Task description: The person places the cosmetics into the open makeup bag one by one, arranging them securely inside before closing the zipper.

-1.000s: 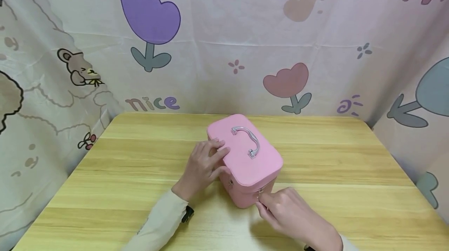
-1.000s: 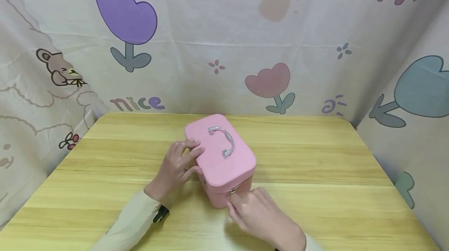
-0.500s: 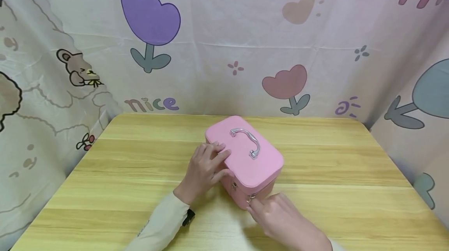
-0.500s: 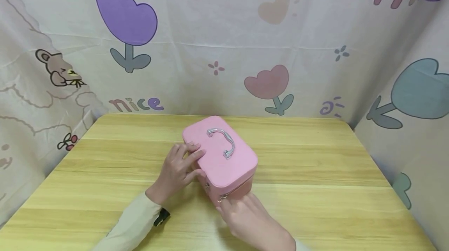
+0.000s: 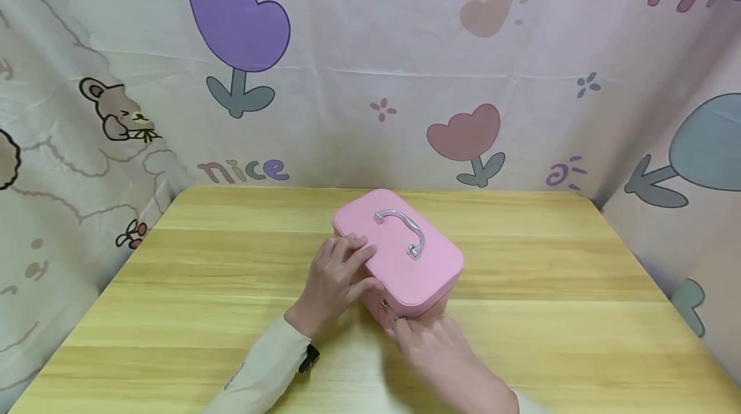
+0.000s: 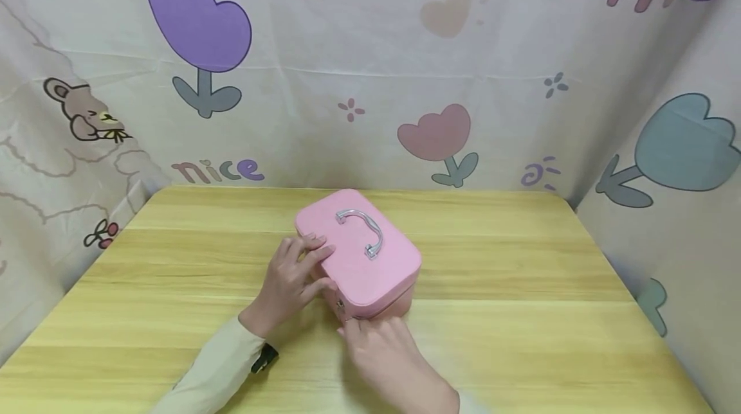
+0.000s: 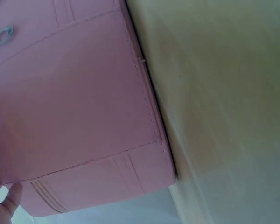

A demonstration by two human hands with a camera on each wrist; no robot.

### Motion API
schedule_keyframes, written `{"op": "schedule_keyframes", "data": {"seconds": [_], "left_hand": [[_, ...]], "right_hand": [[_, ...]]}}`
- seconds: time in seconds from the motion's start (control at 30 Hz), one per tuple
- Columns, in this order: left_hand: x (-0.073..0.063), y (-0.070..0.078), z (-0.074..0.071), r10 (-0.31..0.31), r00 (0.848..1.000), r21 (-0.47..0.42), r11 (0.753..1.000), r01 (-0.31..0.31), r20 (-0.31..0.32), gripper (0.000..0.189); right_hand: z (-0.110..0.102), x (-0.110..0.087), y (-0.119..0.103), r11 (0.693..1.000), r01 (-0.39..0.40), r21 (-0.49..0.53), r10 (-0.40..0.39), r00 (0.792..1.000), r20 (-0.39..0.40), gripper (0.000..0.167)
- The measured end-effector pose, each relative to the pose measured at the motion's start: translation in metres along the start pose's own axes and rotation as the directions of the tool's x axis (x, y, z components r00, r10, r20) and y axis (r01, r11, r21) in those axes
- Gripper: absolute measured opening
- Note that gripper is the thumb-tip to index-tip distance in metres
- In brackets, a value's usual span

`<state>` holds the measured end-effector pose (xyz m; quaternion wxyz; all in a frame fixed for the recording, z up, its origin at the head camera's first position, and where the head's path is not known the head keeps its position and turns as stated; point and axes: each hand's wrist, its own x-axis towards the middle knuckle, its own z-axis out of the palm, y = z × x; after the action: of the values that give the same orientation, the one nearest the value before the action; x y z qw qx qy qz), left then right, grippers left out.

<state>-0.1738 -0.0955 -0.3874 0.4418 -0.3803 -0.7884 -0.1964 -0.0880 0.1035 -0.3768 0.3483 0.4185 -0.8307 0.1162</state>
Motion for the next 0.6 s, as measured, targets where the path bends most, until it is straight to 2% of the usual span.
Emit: {"op": "schedule_keyframes", "data": {"seconds": [0.17, 0.37, 0.6], "left_hand": [[-0.001, 0.0, 0.001, -0.014, 1.0, -0.025, 1.0, 0.014, -0.018, 0.066], [-0.002, 0.0, 0.003, -0.023, 1.0, -0.049, 0.999, 0.022, -0.021, 0.066], [-0.002, -0.003, 0.0, -0.029, 0.999, -0.055, 0.998, 0.028, -0.025, 0.064]], "right_hand": [[0.012, 0.003, -0.01, 0.998, -0.048, -0.045, 0.046, 0.997, -0.055, 0.046], [0.022, 0.006, -0.018, 0.988, -0.125, -0.093, 0.119, 0.991, -0.066, 0.049], [0.026, 0.009, -0.02, 0.989, -0.109, -0.096, 0.103, 0.993, -0.065, 0.047]]}}
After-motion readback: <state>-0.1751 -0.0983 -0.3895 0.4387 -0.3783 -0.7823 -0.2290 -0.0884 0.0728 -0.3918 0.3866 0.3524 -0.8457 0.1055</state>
